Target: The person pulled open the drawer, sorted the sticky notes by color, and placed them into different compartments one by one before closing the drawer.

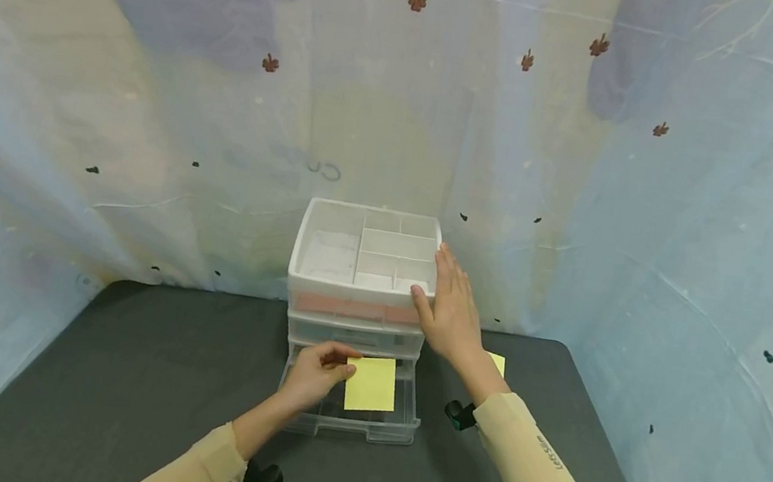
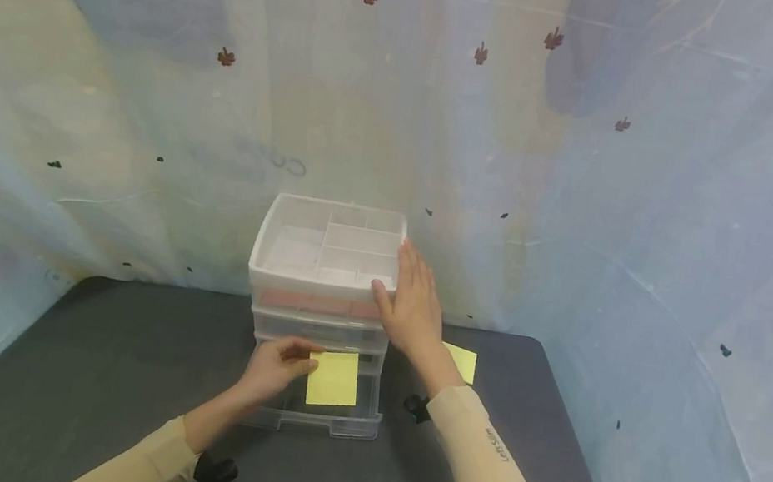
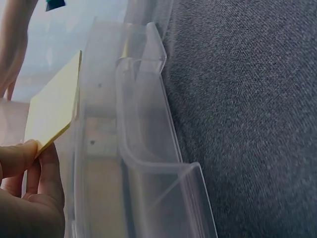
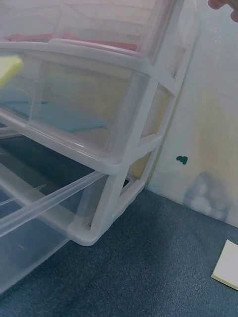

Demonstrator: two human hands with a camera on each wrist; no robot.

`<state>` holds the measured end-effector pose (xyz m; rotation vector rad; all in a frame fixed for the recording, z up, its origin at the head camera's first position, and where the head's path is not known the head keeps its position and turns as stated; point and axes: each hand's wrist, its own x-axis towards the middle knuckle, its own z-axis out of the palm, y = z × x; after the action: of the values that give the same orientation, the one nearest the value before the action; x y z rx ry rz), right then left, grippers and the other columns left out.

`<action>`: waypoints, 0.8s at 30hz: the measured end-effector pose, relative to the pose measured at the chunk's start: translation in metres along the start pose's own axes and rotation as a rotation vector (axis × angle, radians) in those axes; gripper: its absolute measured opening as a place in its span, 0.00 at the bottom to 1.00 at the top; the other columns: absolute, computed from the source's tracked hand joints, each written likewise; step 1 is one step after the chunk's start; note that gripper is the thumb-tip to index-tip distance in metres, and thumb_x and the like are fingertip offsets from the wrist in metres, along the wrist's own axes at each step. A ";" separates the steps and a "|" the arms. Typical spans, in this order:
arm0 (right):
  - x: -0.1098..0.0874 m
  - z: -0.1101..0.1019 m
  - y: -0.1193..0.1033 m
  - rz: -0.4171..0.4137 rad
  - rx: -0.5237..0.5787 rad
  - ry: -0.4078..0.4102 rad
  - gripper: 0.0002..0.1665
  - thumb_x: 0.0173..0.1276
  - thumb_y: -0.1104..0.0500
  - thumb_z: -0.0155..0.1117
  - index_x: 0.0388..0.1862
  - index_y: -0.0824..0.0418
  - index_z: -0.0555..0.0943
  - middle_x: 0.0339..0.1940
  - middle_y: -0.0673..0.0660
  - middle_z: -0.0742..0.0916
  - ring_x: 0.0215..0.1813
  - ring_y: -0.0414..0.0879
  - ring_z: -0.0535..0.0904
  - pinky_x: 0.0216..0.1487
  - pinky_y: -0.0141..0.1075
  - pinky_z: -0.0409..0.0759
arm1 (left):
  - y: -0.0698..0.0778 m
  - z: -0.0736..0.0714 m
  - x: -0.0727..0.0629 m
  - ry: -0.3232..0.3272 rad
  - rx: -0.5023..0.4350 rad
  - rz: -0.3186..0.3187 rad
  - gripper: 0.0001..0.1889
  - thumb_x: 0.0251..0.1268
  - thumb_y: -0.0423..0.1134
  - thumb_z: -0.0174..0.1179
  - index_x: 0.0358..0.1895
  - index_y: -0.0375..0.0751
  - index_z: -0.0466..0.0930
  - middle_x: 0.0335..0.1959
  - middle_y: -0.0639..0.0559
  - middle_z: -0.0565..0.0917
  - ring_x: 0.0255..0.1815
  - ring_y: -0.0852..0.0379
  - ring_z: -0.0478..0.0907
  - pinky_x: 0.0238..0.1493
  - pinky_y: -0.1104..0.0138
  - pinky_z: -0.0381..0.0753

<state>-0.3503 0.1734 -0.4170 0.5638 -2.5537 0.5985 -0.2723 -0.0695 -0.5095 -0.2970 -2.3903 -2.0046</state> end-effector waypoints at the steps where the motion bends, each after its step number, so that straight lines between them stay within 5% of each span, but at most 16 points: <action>1: 0.000 0.000 0.000 -0.001 0.000 0.002 0.46 0.85 0.39 0.45 0.87 0.61 0.45 0.88 0.56 0.50 0.86 0.55 0.48 0.85 0.53 0.46 | -0.001 0.002 0.001 -0.008 0.002 0.000 0.11 0.73 0.30 0.65 0.54 0.38 0.87 0.53 0.41 0.85 0.56 0.45 0.83 0.52 0.59 0.87; 11: 0.000 0.001 0.001 -0.005 0.001 0.012 0.46 0.84 0.37 0.44 0.87 0.60 0.45 0.88 0.56 0.51 0.86 0.56 0.49 0.84 0.55 0.47 | -0.008 0.021 0.007 -0.089 0.069 0.037 0.10 0.70 0.28 0.66 0.52 0.36 0.87 0.51 0.42 0.86 0.51 0.44 0.85 0.50 0.57 0.87; 24: -0.001 0.003 0.003 -0.012 0.001 0.025 0.47 0.84 0.34 0.39 0.87 0.59 0.44 0.88 0.56 0.50 0.86 0.56 0.49 0.84 0.56 0.47 | -0.017 0.032 0.013 -0.165 0.140 -0.013 0.07 0.69 0.29 0.67 0.48 0.40 0.87 0.42 0.48 0.85 0.41 0.53 0.84 0.43 0.59 0.86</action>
<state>-0.3521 0.1745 -0.4206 0.5683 -2.5253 0.5988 -0.2837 -0.0394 -0.5307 -0.4624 -2.6203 -1.8743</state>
